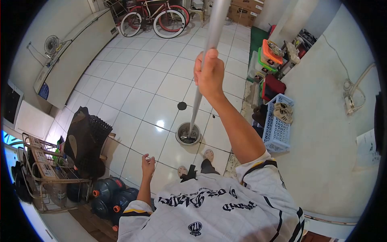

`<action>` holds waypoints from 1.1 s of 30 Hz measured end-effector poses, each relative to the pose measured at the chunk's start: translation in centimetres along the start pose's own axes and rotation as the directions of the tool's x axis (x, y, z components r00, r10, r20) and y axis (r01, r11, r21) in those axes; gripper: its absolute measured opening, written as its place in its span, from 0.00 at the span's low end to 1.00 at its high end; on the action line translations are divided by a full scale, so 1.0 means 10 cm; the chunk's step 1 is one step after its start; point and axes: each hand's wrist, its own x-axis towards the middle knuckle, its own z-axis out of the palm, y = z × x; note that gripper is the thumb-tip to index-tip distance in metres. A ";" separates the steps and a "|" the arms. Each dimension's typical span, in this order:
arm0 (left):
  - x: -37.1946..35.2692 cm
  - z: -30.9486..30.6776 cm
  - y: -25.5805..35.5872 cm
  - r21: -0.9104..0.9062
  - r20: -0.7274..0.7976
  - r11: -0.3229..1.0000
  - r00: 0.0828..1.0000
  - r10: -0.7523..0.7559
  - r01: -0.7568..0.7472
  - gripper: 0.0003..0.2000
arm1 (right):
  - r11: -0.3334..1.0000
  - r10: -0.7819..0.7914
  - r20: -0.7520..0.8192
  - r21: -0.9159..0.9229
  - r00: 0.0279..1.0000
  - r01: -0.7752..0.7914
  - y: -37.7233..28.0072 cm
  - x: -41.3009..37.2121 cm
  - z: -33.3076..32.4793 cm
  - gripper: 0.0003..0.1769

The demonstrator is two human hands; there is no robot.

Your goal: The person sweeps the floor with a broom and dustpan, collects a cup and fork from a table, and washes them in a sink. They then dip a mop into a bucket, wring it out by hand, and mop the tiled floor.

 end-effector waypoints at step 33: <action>-0.20 0.31 1.03 0.382 0.296 0.736 0.828 0.476 -0.560 0.16 | 0.969 0.174 0.553 0.052 0.815 -0.242 0.00 0.33 0.24 0.37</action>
